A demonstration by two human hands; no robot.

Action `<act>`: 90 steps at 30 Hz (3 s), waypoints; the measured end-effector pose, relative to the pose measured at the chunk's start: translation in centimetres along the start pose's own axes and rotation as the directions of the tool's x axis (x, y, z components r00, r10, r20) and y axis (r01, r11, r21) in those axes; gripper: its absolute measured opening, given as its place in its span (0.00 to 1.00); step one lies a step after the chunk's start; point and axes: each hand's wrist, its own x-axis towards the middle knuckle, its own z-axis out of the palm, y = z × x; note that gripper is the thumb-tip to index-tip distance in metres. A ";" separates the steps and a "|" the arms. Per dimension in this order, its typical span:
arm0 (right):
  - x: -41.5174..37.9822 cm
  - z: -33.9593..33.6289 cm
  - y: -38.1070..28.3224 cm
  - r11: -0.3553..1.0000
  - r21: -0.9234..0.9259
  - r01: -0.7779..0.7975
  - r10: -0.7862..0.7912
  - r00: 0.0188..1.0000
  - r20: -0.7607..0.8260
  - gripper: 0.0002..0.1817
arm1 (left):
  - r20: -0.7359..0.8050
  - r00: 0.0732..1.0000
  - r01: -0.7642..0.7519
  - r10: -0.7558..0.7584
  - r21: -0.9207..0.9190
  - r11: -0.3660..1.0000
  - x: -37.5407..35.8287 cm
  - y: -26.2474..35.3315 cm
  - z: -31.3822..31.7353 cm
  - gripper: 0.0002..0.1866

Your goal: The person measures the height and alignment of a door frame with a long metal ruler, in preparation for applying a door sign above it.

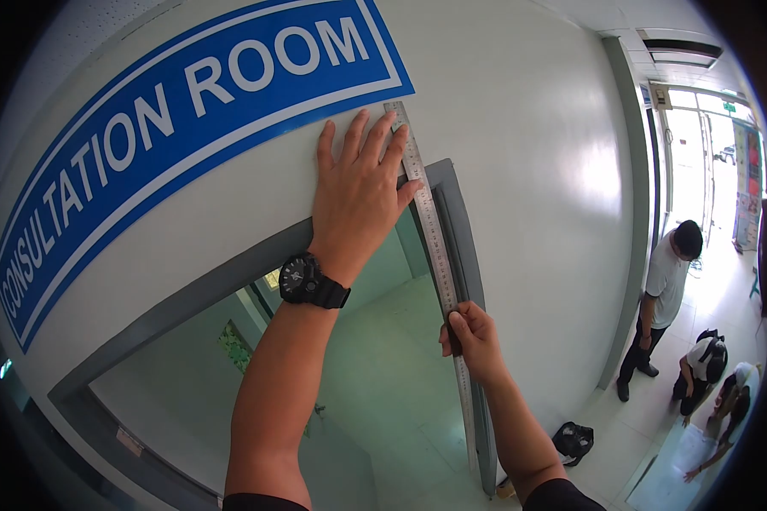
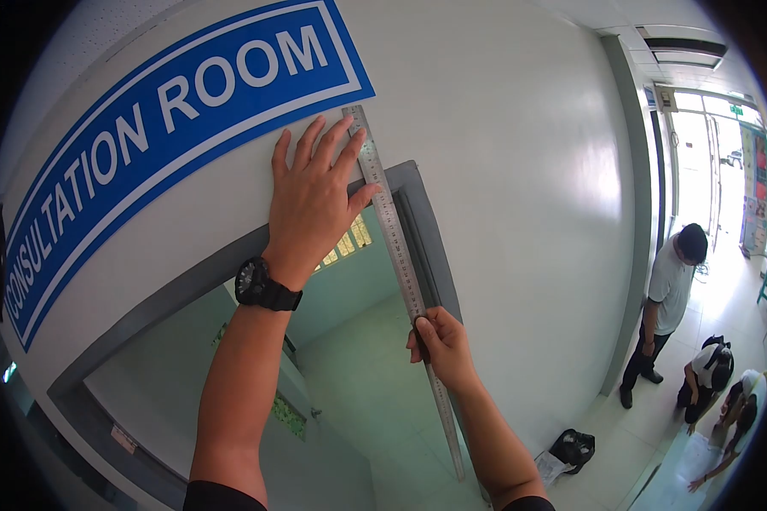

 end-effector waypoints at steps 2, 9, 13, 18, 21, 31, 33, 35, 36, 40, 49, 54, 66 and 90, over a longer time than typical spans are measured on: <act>0.2 0.0 -0.4 1.000 0.010 -0.018 0.018 1.000 0.006 0.11 | 0.002 1.000 0.006 -0.006 0.004 1.000 0.1 0.0 0.0 0.34; 0.3 -0.6 -0.8 1.000 0.011 0.008 -0.009 0.999 0.037 0.12 | -0.029 1.000 0.014 -0.013 0.022 1.000 0.0 0.1 0.3 0.33; -0.4 -0.8 -1.8 0.999 0.004 0.048 -0.049 0.996 0.072 0.11 | -0.047 0.999 0.006 -0.005 0.029 1.000 0.0 0.1 0.3 0.32; -0.7 -0.9 -1.5 0.997 0.063 0.054 -0.059 0.995 0.077 0.11 | -0.049 0.999 0.003 -0.001 0.049 0.999 0.0 0.1 0.4 0.31; -0.8 -0.4 -1.4 0.995 0.063 0.078 -0.083 0.993 0.089 0.11 | -0.053 0.999 0.002 0.001 0.055 0.998 0.0 0.1 0.5 0.31; 0.1 -0.5 -1.4 0.995 -0.010 0.102 -0.102 0.994 0.038 0.12 | -0.059 0.998 0.000 0.005 0.075 0.997 0.0 0.1 0.6 0.32; 0.5 -0.8 -1.1 0.994 -0.017 0.108 -0.108 0.994 0.035 0.12 | -0.068 0.998 0.007 -0.001 0.075 0.997 0.0 0.2 0.7 0.33; 1.2 -0.9 -0.7 0.993 -0.025 0.116 -0.116 0.993 0.030 0.12 | -0.063 0.998 0.008 -0.002 0.095 0.995 0.1 0.2 0.7 0.34; 1.5 -0.6 -0.5 0.991 -0.008 0.133 -0.132 0.990 0.042 0.12 | -0.058 0.998 0.010 -0.003 0.115 0.993 0.1 0.3 0.7 0.35; 3.0 -0.2 1.0 0.984 0.069 0.162 -0.167 0.983 0.071 0.12 | -0.033 0.999 0.008 -0.003 0.128 0.992 0.1 0.2 0.6 0.37; 3.8 0.2 0.4 0.987 0.074 0.144 -0.151 0.984 0.097 0.11 | -0.040 0.999 0.015 -0.010 0.135 0.991 0.0 0.2 0.8 0.39; 4.1 0.7 -1.4 0.986 0.062 0.152 -0.158 0.982 0.106 0.10 | -0.045 0.999 0.025 -0.019 0.130 0.991 0.2 0.3 0.8 0.38; 6.7 3.3 -6.4 0.985 -0.036 0.171 -0.169 0.984 0.061 0.09 | -0.076 0.997 0.037 -0.030 0.097 0.995 0.1 0.2 0.9 0.35; 6.5 5.6 -6.1 0.916 -0.255 0.310 -0.357 0.920 -0.163 0.11 | -0.083 0.995 0.057 -0.051 0.064 0.996 0.1 0.2 0.8 0.33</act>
